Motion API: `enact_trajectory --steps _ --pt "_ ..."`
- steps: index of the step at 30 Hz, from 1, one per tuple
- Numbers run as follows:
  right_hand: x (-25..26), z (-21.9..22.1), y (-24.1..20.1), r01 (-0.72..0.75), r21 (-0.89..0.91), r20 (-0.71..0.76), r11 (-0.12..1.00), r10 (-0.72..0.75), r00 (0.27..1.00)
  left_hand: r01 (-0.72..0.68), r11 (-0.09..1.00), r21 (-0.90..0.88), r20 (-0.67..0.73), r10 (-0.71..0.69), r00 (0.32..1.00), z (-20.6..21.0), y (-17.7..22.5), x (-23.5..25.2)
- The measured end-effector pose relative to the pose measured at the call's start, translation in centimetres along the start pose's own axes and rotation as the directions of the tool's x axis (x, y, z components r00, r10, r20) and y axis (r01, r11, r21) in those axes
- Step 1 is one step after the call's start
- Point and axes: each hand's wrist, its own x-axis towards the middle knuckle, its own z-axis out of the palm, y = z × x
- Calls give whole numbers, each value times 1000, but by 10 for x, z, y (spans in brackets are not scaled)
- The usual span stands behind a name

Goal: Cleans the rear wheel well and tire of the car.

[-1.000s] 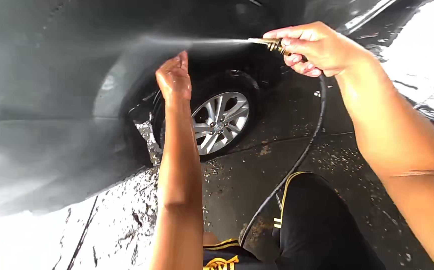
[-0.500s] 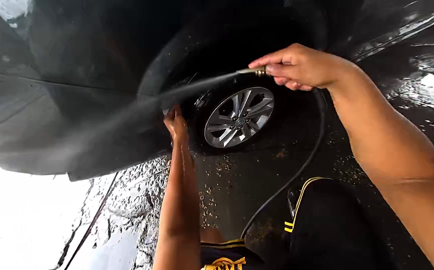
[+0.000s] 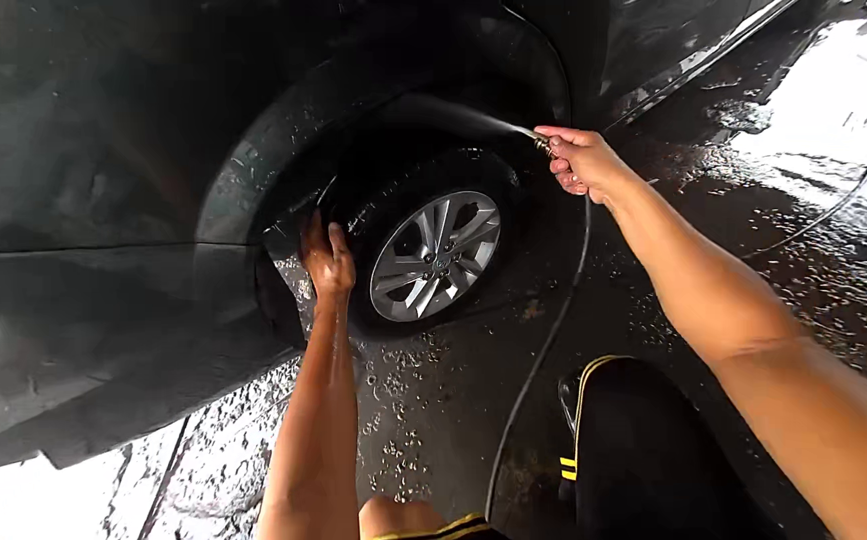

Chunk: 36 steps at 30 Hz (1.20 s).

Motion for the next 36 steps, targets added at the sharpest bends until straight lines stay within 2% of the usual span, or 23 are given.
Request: enact_trajectory --steps 2,4,7,9,10,12,15,17,18,19,21,22,24,25,26,28,31,32,34,36 --pt "36 7 34 15 248 -34 969 -7 999 -6 997 78 -52 10 999 10 -17 -8" --pt "73 23 50 63 455 9 888 -75 997 8 993 122 -150 10 989 23 -21 -10" --pt "130 48 43 132 734 85 666 -282 956 64 973 223 -267 -2 964 35 -24 -12" --pt "165 59 33 102 859 126 502 -400 908 62 955 291 -315 34 949 40 -28 -12" --pt "179 62 29 77 878 155 472 -433 888 58 947 315 -328 51 943 42 -28 -12" --pt "203 59 24 74 870 225 487 -526 821 53 940 336 -341 69 937 45 -26 -12" --pt "240 56 22 89 863 324 498 -678 659 50 933 358 -380 96 920 47 -27 -15" --pt "255 56 19 64 851 400 522 -721 566 43 925 377 -402 121 908 50 -28 -13" --pt "254 56 15 51 824 437 564 -691 576 46 923 382 -403 122 907 51 -28 -14" --pt "246 58 7 -19 800 480 600 -621 620 47 921 386 -403 123 907 52 -28 -15" --pt "236 62 -10 -285 773 586 566 -468 661 58 917 395 -416 122 901 53 -28 -16" --pt "234 64 -15 -350 748 628 563 -433 646 69 916 396 -425 116 898 55 -27 -17" --pt "239 67 -25 -372 693 695 617 -437 571 90 913 397 -445 106 889 57 -26 -16" --pt "243 71 -31 -360 655 733 664 -443 516 98 913 396 -453 102 885 57 -25 -16" --pt "245 76 -37 -288 613 766 736 -462 448 103 913 395 -460 99 882 57 -25 -16" --pt "245 89 -50 -56 562 786 825 -512 347 118 913 390 -472 88 877 57 -23 -17" --pt "241 108 -69 114 482 829 869 -494 264 157 918 365 -500 51 865 58 -19 -17" --pt "238 114 -74 128 452 844 883 -470 257 167 917 362 -505 42 862 59 -20 -18" --pt "234 123 -82 131 375 861 918 -397 319 175 915 365 -515 42 856 60 -21 -18" --pt "233 131 -87 116 318 877 941 -338 342 176 914 366 -508 38 861 59 -20 -19"
